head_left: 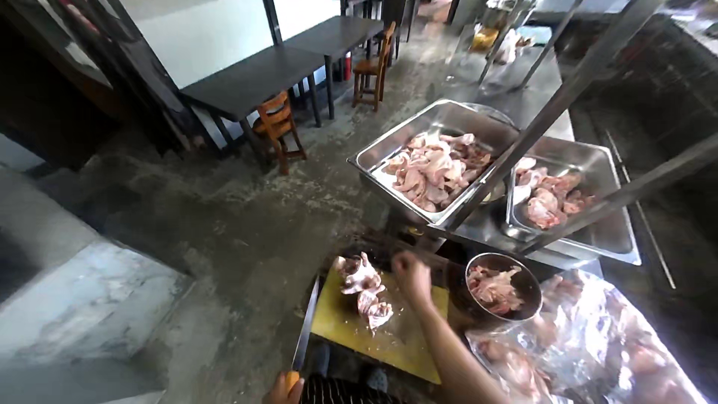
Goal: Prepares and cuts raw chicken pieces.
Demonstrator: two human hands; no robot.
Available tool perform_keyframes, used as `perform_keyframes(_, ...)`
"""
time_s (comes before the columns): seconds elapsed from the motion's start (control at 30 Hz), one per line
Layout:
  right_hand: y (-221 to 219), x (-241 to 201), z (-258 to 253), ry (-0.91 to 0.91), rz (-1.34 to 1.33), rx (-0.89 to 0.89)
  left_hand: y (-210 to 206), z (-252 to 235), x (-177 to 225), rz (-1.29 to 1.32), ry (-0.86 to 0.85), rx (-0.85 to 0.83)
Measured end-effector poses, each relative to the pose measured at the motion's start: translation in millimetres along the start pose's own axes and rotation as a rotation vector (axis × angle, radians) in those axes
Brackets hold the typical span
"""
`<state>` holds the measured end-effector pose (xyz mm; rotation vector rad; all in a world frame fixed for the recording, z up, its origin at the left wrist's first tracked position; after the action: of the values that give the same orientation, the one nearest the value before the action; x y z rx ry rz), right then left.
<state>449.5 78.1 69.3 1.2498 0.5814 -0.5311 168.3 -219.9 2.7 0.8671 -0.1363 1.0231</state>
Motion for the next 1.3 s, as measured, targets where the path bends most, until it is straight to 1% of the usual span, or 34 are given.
perform_keyframes(0.03, -35, 22, 7, -0.091, 0.029, -0.166, -3, -3, 4, 0.003, -0.019, -0.018)
perform_keyframes(0.07, -69, 41, 13, -0.130, 0.062, -0.302, -5, -8, 9, -0.014, -0.038, -0.045)
perform_keyframes(0.1, -94, 53, 20, -0.115, 0.103, -0.410, -5, -12, 17, -0.046, -0.052, -0.076)
perform_keyframes(0.13, -112, 61, 27, -0.064, 0.163, -0.492, -4, -17, 27, -0.089, -0.065, -0.101)
perform_keyframes(0.2, -130, 67, 43, 0.016, 0.324, -0.550, -3, -26, 45, -0.173, -0.082, -0.137)
perform_keyframes(0.27, -134, 73, 53, -0.009, 0.396, -0.504, 0, -36, 62, -0.207, -0.092, -0.159)
perform_keyframes(0.33, -131, 76, 64, -0.130, 0.359, -0.443, 0, -45, 74, -0.204, -0.108, -0.171)
perform_keyframes(0.37, -126, 76, 70, -0.228, 0.294, -0.418, -1, -49, 78, -0.205, -0.119, -0.167)
perform_keyframes(0.43, -113, 74, 78, -0.441, 0.075, -0.349, -3, -55, 83, -0.205, -0.130, -0.161)
perform_keyframes(0.47, -105, 74, 81, -0.515, -0.031, -0.314, -4, -55, 85, -0.213, -0.133, -0.160)
perform_keyframes(0.5, -97, 74, 83, -0.550, -0.080, -0.294, -5, -54, 87, -0.222, -0.130, -0.163)
perform_keyframes(0.57, -86, 75, 83, -0.517, 0.016, -0.263, -10, -51, 88, -0.228, -0.128, -0.177)
perform_keyframes(0.63, -83, 81, 76, -0.407, 0.181, -0.291, -16, -48, 84, -0.228, -0.137, -0.202)
perform_keyframes(0.7, -88, 98, 63, -0.217, 0.255, -0.355, -22, -43, 84, -0.248, -0.131, -0.248)
perform_keyframes(0.77, -94, 117, 45, -0.045, 0.290, -0.468, -28, -41, 84, -0.294, -0.133, -0.276)
perform_keyframes(0.83, -96, 130, 29, 0.024, 0.310, -0.537, -33, -41, 86, -0.325, -0.134, -0.294)
perform_keyframes(0.9, -93, 137, 22, 0.008, 0.272, -0.572, -36, -42, 91, -0.333, -0.137, -0.308)
perform_keyframes(1.0, -76, 131, 32, -0.144, 0.146, -0.667, -44, -45, 103, -0.320, -0.149, -0.314)
perform_keyframes(1.07, -72, 128, 46, -0.281, 0.012, -0.620, -48, -47, 111, -0.341, -0.157, -0.320)
perform_keyframes(1.17, -80, 130, 62, -0.475, -0.163, -0.465, -59, -49, 120, -0.391, -0.165, -0.331)
perform_keyframes(1.23, -90, 130, 66, -0.519, -0.211, -0.413, -67, -49, 124, -0.432, -0.160, -0.334)
perform_keyframes(1.3, -94, 126, 64, -0.507, -0.226, -0.430, -75, -52, 126, -0.467, -0.147, -0.332)
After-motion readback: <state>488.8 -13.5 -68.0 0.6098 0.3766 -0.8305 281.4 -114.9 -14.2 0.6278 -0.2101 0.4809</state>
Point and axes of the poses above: each hand's wrist, its own z-axis away from the middle knuckle, its own y-axis out of the back of the hand, x = y × z, the point moved 1 cm from there along -z, towards the middle knuckle, and after that the axes turned 11 degrees about -x, right-handed, at the moved point
